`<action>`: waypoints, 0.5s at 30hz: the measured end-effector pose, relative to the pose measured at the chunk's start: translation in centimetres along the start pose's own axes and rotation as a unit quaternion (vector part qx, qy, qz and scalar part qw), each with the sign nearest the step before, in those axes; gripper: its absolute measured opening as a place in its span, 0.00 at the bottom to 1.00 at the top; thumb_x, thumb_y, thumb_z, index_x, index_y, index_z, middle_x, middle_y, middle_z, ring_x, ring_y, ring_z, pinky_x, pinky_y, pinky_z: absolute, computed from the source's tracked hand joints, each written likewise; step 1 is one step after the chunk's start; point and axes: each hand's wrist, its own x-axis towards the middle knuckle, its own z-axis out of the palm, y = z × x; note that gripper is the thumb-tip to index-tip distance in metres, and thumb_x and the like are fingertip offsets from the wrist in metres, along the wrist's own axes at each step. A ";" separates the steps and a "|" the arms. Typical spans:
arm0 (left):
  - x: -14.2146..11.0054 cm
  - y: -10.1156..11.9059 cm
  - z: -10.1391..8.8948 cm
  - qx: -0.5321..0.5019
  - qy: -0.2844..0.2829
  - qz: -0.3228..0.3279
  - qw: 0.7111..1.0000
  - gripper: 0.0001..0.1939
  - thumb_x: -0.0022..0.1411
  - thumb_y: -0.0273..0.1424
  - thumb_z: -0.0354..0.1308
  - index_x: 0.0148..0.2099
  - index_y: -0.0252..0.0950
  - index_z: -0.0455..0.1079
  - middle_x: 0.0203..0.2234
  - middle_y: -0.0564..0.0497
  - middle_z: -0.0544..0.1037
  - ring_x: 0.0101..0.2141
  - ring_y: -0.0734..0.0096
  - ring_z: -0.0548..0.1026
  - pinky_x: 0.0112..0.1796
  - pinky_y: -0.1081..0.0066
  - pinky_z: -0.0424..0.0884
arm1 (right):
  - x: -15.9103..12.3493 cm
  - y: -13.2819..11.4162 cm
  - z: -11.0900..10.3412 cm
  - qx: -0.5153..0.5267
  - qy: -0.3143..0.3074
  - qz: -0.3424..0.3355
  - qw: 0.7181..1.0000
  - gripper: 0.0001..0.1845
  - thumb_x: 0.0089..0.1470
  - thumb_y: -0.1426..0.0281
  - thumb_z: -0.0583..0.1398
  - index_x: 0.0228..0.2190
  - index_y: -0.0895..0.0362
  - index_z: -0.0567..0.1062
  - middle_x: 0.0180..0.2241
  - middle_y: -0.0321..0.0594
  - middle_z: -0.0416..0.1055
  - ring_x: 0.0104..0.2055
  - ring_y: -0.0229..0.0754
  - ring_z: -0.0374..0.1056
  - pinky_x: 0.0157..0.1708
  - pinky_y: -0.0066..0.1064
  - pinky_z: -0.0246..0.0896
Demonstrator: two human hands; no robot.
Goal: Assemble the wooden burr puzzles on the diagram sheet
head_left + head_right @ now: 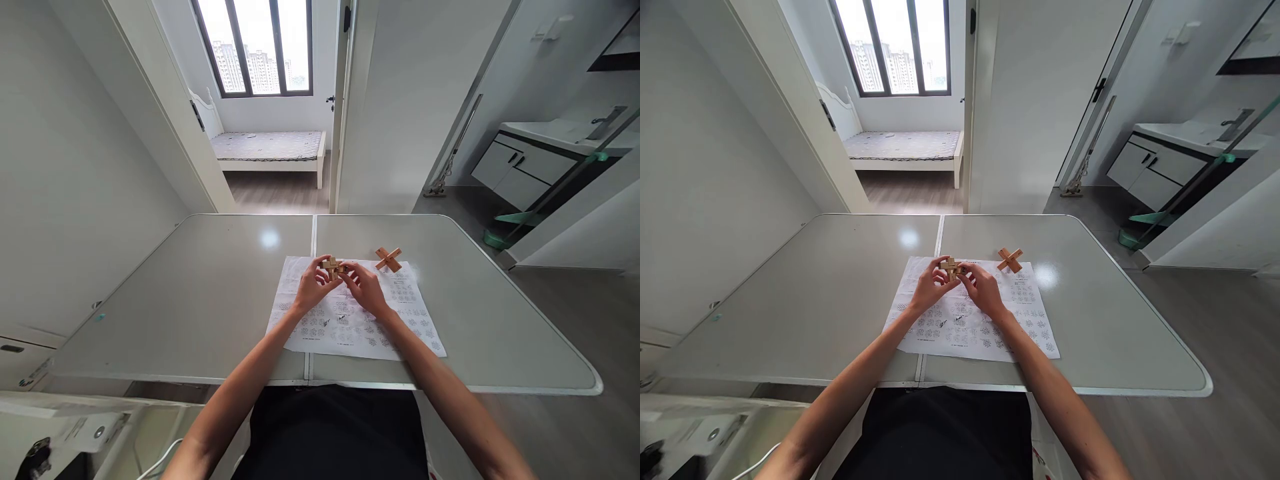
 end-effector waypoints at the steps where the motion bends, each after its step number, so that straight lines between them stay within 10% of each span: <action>1: 0.0 0.0 0.0 0.004 -0.003 0.002 1.000 0.34 0.55 0.39 0.73 0.62 0.45 0.68 0.41 0.50 0.81 0.33 0.71 0.78 0.36 0.69 0.77 | 0.0 0.0 -0.1 -0.003 -0.002 0.003 1.000 0.24 0.67 0.48 0.55 0.50 0.50 0.78 0.44 0.45 0.79 0.32 0.45 0.73 0.33 0.37 0.71; 15: -0.2 0.3 0.1 0.048 -0.015 0.041 0.998 0.31 0.55 0.38 0.73 0.60 0.44 0.70 0.50 0.47 0.76 0.33 0.73 0.73 0.35 0.70 0.76 | 0.0 -0.8 -1.0 0.015 -0.039 -0.020 0.999 0.22 0.69 0.50 0.54 0.52 0.46 0.79 0.45 0.43 0.77 0.35 0.45 0.74 0.33 0.37 0.72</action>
